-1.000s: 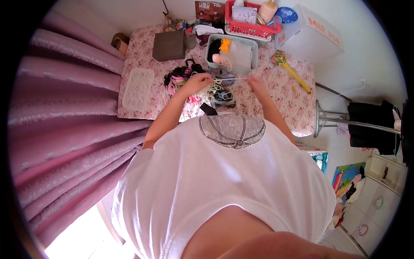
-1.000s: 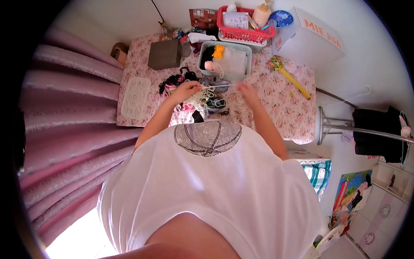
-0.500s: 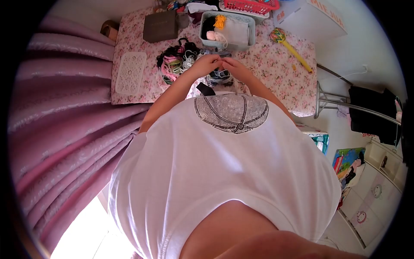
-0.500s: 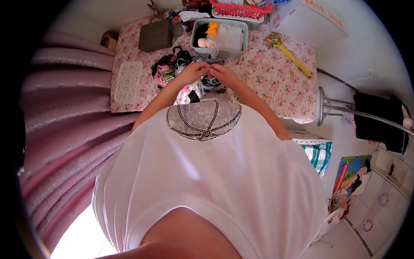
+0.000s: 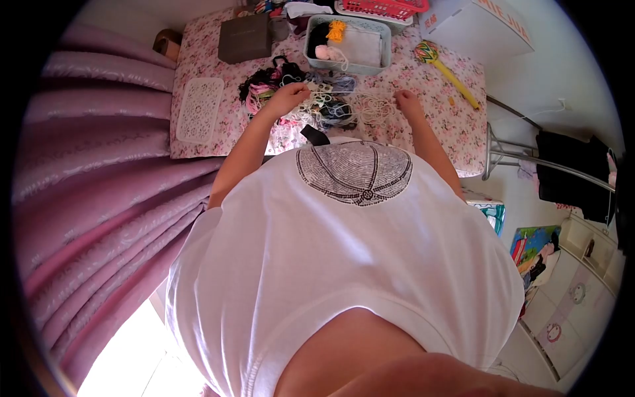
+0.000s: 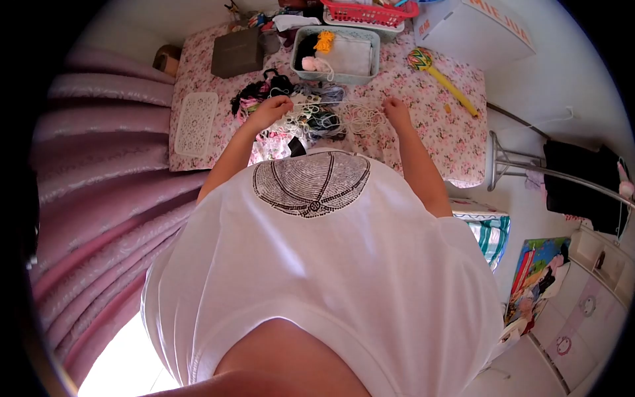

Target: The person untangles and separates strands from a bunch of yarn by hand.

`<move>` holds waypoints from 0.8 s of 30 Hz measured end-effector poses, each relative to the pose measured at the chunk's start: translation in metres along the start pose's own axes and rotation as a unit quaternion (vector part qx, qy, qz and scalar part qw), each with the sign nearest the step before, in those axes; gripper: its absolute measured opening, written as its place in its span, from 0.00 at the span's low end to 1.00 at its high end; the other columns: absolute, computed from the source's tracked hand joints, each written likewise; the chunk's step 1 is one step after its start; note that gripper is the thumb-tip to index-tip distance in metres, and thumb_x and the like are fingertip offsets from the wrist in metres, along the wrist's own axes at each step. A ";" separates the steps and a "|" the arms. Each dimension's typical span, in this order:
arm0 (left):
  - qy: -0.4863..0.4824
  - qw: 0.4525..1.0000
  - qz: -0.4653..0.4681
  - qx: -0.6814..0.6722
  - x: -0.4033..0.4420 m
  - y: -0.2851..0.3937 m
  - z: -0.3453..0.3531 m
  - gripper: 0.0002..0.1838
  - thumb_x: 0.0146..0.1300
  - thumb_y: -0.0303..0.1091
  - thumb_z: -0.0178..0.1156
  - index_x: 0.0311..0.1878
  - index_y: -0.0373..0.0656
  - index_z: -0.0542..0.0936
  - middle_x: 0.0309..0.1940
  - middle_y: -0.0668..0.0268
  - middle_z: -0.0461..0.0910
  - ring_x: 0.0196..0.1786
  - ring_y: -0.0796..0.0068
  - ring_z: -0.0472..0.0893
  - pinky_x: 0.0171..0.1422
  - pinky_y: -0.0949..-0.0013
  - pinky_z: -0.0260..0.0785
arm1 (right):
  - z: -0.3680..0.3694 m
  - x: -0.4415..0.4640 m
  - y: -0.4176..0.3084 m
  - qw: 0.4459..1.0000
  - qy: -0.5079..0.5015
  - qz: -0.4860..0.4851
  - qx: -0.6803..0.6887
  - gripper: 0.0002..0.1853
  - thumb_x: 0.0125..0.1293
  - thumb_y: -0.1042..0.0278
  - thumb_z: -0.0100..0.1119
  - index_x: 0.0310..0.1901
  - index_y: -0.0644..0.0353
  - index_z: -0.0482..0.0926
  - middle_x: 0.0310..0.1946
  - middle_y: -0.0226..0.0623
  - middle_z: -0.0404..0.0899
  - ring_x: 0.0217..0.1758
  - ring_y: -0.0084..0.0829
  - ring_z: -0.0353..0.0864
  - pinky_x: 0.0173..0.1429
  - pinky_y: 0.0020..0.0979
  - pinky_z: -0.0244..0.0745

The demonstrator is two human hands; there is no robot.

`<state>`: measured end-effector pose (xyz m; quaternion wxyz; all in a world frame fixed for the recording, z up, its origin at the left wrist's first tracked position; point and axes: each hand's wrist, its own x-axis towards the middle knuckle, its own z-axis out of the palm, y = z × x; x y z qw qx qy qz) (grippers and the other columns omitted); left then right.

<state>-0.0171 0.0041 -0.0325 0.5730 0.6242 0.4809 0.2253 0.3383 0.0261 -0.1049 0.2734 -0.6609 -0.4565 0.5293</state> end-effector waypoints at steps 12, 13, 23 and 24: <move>-0.020 0.996 0.077 -0.039 0.015 0.042 0.043 0.07 0.54 0.31 0.52 0.31 0.37 0.74 0.22 0.68 0.73 0.27 0.81 0.71 0.33 0.77 0.63 | 0.086 -0.080 -0.110 0.952 -0.205 -0.224 -0.049 0.10 0.57 0.66 0.51 0.38 0.62 0.72 0.29 0.32 0.74 0.34 0.21 0.72 0.37 0.22 0.66; -0.006 0.996 0.085 0.002 0.012 0.046 0.041 0.07 0.53 0.32 0.53 0.31 0.38 0.74 0.21 0.67 0.73 0.27 0.80 0.71 0.32 0.77 0.63 | 0.081 -0.079 -0.109 0.959 -0.188 -0.198 -0.076 0.09 0.57 0.66 0.51 0.35 0.62 0.73 0.26 0.31 0.74 0.32 0.20 0.72 0.36 0.21 0.65; 0.096 0.967 0.117 0.205 -0.028 0.046 0.013 0.06 0.50 0.33 0.55 0.28 0.40 0.74 0.20 0.60 0.73 0.23 0.68 0.74 0.28 0.71 0.63 | 0.007 -0.057 -0.057 0.978 -0.025 -0.209 -0.010 0.10 0.56 0.66 0.51 0.34 0.64 0.75 0.25 0.32 0.75 0.27 0.20 0.71 0.31 0.22 0.65; 0.101 0.971 0.100 0.191 -0.031 0.044 0.011 0.06 0.50 0.33 0.56 0.28 0.40 0.74 0.19 0.60 0.73 0.23 0.68 0.74 0.28 0.71 0.64 | 0.002 -0.056 -0.052 0.978 0.000 -0.206 0.006 0.10 0.56 0.66 0.51 0.33 0.64 0.75 0.25 0.32 0.75 0.28 0.20 0.71 0.31 0.22 0.64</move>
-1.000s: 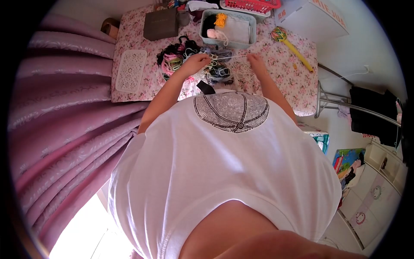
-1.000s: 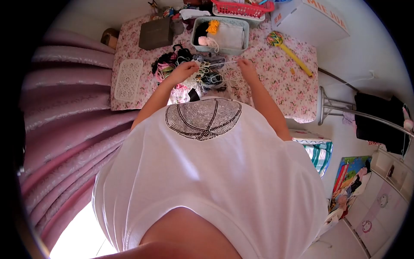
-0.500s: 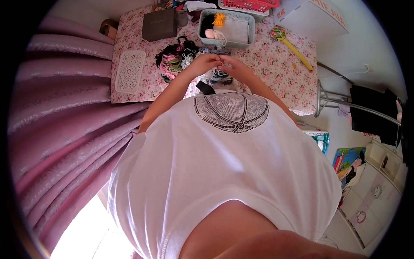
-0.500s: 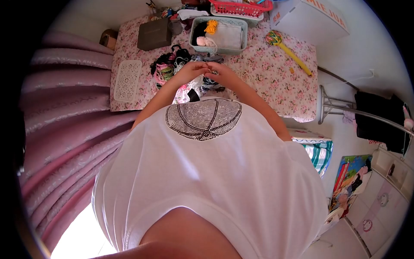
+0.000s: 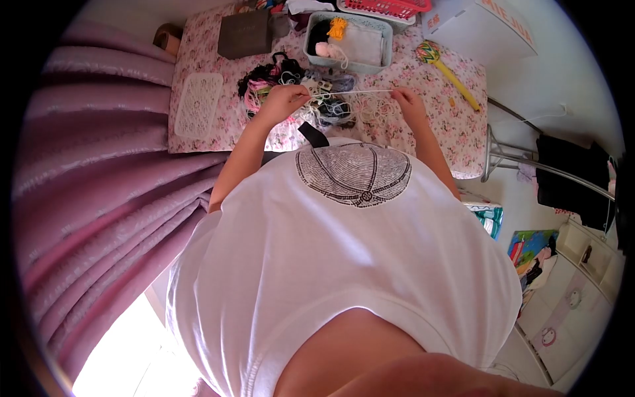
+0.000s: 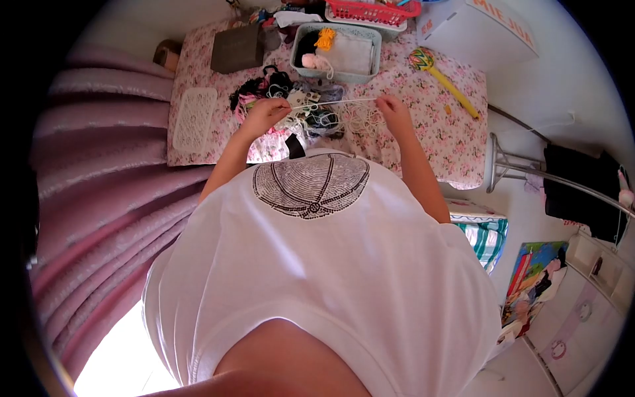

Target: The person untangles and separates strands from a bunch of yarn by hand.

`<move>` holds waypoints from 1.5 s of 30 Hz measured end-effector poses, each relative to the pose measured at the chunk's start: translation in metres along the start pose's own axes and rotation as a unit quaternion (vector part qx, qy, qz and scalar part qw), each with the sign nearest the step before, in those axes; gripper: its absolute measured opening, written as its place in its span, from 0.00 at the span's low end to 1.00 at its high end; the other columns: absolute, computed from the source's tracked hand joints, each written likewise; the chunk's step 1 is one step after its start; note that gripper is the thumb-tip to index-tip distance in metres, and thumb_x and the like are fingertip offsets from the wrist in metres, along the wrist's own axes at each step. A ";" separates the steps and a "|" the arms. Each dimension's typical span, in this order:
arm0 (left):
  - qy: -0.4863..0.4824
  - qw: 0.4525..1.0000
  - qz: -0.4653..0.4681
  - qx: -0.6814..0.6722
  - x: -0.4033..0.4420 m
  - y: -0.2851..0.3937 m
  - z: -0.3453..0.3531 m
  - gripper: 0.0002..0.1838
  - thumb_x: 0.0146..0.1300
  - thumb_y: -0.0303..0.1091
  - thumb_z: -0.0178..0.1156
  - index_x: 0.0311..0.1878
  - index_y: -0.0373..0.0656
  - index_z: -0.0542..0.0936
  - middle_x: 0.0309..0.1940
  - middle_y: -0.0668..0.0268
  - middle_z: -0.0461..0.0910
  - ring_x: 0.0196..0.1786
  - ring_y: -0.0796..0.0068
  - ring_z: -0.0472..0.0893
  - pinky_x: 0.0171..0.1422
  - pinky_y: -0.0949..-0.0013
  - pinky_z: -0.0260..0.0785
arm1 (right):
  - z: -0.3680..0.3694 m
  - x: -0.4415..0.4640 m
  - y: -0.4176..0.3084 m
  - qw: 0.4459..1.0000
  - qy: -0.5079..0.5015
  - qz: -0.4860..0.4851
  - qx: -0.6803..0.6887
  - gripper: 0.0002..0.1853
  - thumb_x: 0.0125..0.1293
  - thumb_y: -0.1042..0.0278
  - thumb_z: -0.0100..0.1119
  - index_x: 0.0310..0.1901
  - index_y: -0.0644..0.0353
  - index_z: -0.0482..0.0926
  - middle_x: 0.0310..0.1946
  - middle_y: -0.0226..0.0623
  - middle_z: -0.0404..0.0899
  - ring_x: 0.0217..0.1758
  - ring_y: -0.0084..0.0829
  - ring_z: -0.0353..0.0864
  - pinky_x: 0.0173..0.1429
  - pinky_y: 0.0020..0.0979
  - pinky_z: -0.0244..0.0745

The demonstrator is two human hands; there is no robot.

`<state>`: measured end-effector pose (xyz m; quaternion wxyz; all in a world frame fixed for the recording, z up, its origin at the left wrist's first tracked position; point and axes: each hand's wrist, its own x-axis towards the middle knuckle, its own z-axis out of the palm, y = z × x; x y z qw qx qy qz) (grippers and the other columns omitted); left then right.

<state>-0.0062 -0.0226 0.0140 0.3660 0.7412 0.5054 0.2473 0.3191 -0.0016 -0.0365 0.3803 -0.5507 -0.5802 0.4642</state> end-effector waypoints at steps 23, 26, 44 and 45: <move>0.009 0.981 0.132 0.139 0.028 0.056 0.038 0.07 0.50 0.34 0.53 0.28 0.40 0.73 0.21 0.59 0.73 0.27 0.58 0.73 0.31 0.63 0.64 | 0.061 -0.013 -0.083 0.945 -0.163 -0.191 -0.209 0.07 0.52 0.68 0.53 0.33 0.57 0.73 0.23 0.38 0.73 0.26 0.38 0.72 0.30 0.33 0.65; 0.008 0.984 0.134 0.118 0.027 0.052 0.035 0.07 0.51 0.34 0.53 0.27 0.40 0.73 0.21 0.59 0.72 0.27 0.58 0.73 0.31 0.62 0.63 | 0.056 -0.012 -0.082 0.949 -0.142 -0.185 -0.211 0.05 0.52 0.68 0.53 0.29 0.57 0.74 0.22 0.38 0.73 0.26 0.37 0.72 0.29 0.33 0.66; 0.024 0.999 -0.005 0.043 0.009 -0.016 -0.002 0.06 0.49 0.32 0.55 0.27 0.40 0.73 0.21 0.61 0.72 0.25 0.64 0.72 0.28 0.66 0.62 | -0.039 -0.004 0.029 0.942 0.008 0.092 -0.322 0.09 0.51 0.64 0.55 0.33 0.57 0.76 0.28 0.37 0.77 0.33 0.35 0.76 0.36 0.32 0.69; 0.020 0.998 0.010 0.057 0.011 -0.013 0.001 0.06 0.49 0.33 0.55 0.27 0.40 0.73 0.21 0.61 0.72 0.25 0.63 0.72 0.28 0.66 0.63 | -0.037 -0.003 0.029 0.941 -0.007 0.104 -0.323 0.09 0.51 0.64 0.55 0.33 0.57 0.76 0.29 0.38 0.77 0.34 0.35 0.75 0.37 0.32 0.69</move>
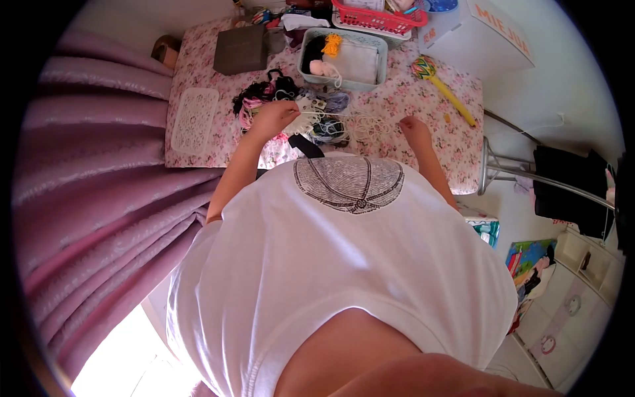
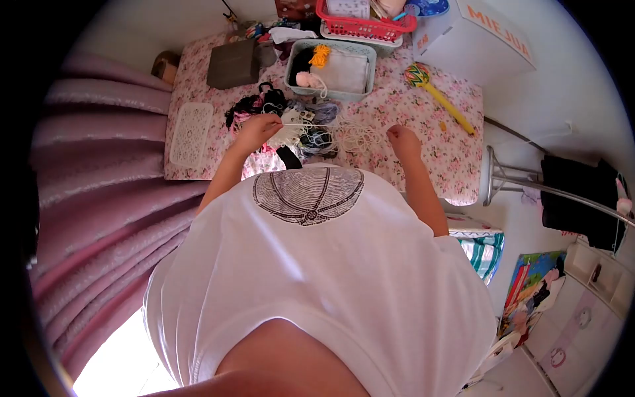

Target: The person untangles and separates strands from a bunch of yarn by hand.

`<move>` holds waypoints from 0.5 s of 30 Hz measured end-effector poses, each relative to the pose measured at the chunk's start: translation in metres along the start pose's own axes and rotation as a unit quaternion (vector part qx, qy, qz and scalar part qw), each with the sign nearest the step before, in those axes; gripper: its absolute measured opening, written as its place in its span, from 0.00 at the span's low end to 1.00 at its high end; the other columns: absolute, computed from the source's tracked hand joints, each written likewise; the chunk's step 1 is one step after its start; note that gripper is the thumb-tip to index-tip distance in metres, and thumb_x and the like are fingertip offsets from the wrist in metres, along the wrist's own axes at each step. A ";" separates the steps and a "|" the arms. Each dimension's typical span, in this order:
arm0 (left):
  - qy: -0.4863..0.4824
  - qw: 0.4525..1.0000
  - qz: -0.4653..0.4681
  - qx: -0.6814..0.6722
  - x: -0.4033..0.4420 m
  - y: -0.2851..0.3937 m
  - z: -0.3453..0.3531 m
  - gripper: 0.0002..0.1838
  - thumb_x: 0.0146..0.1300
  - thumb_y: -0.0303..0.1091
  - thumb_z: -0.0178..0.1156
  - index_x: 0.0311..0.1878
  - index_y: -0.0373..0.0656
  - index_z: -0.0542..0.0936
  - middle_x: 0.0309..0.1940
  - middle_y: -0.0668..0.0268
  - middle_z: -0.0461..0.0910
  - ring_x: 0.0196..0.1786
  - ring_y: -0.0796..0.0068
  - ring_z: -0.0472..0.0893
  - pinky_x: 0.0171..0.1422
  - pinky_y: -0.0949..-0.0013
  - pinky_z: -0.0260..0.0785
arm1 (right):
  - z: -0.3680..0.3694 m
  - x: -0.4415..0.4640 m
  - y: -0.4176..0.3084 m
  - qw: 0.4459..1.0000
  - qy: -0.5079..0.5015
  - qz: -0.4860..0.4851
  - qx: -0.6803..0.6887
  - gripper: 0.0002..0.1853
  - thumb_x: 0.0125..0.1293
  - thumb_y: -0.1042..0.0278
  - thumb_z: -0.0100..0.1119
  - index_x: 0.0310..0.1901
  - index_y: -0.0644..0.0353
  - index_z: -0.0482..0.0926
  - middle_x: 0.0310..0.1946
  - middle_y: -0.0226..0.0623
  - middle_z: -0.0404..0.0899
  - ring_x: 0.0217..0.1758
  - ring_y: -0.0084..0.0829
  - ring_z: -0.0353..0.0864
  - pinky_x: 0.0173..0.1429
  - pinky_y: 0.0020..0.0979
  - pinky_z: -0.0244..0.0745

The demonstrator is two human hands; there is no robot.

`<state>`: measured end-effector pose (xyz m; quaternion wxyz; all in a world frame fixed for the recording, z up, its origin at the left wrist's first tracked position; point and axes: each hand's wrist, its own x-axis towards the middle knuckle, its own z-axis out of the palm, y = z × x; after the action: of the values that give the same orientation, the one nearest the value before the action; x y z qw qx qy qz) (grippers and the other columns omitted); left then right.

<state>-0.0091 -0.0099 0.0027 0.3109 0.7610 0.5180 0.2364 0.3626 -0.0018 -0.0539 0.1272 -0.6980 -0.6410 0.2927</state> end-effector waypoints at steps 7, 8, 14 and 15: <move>-0.035 0.990 0.124 0.048 0.020 0.033 0.028 0.07 0.49 0.34 0.54 0.27 0.41 0.73 0.22 0.60 0.73 0.28 0.59 0.73 0.32 0.62 0.64 | 0.024 -0.014 -0.091 0.953 -0.007 -0.282 0.115 0.17 0.50 0.66 0.58 0.42 0.60 0.72 0.39 0.42 0.73 0.43 0.38 0.71 0.46 0.32 0.66; -0.044 0.989 0.131 0.051 0.023 0.040 0.029 0.06 0.49 0.33 0.54 0.27 0.40 0.73 0.22 0.59 0.73 0.28 0.58 0.73 0.31 0.62 0.63 | 0.029 -0.017 -0.104 0.942 -0.012 -0.307 0.138 0.16 0.50 0.67 0.58 0.42 0.60 0.72 0.38 0.42 0.73 0.42 0.37 0.71 0.45 0.32 0.66; -0.042 0.987 0.135 0.069 0.026 0.056 0.031 0.06 0.50 0.34 0.54 0.27 0.41 0.73 0.22 0.59 0.73 0.29 0.59 0.73 0.33 0.61 0.63 | 0.029 -0.022 -0.138 0.922 -0.199 -0.250 0.218 0.15 0.50 0.70 0.57 0.41 0.61 0.71 0.38 0.42 0.73 0.41 0.36 0.72 0.45 0.31 0.66; -0.041 0.988 0.133 0.067 0.025 0.055 0.030 0.07 0.50 0.34 0.54 0.28 0.41 0.74 0.23 0.59 0.74 0.29 0.59 0.73 0.33 0.61 0.63 | 0.029 -0.021 -0.137 0.930 -0.207 -0.224 0.206 0.15 0.51 0.70 0.56 0.42 0.61 0.70 0.38 0.42 0.73 0.42 0.36 0.72 0.45 0.30 0.66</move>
<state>0.0556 -0.0078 0.0219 0.2463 0.8514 0.4134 0.2089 0.2338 -0.0076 0.0037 0.1954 -0.4188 -0.7182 0.5202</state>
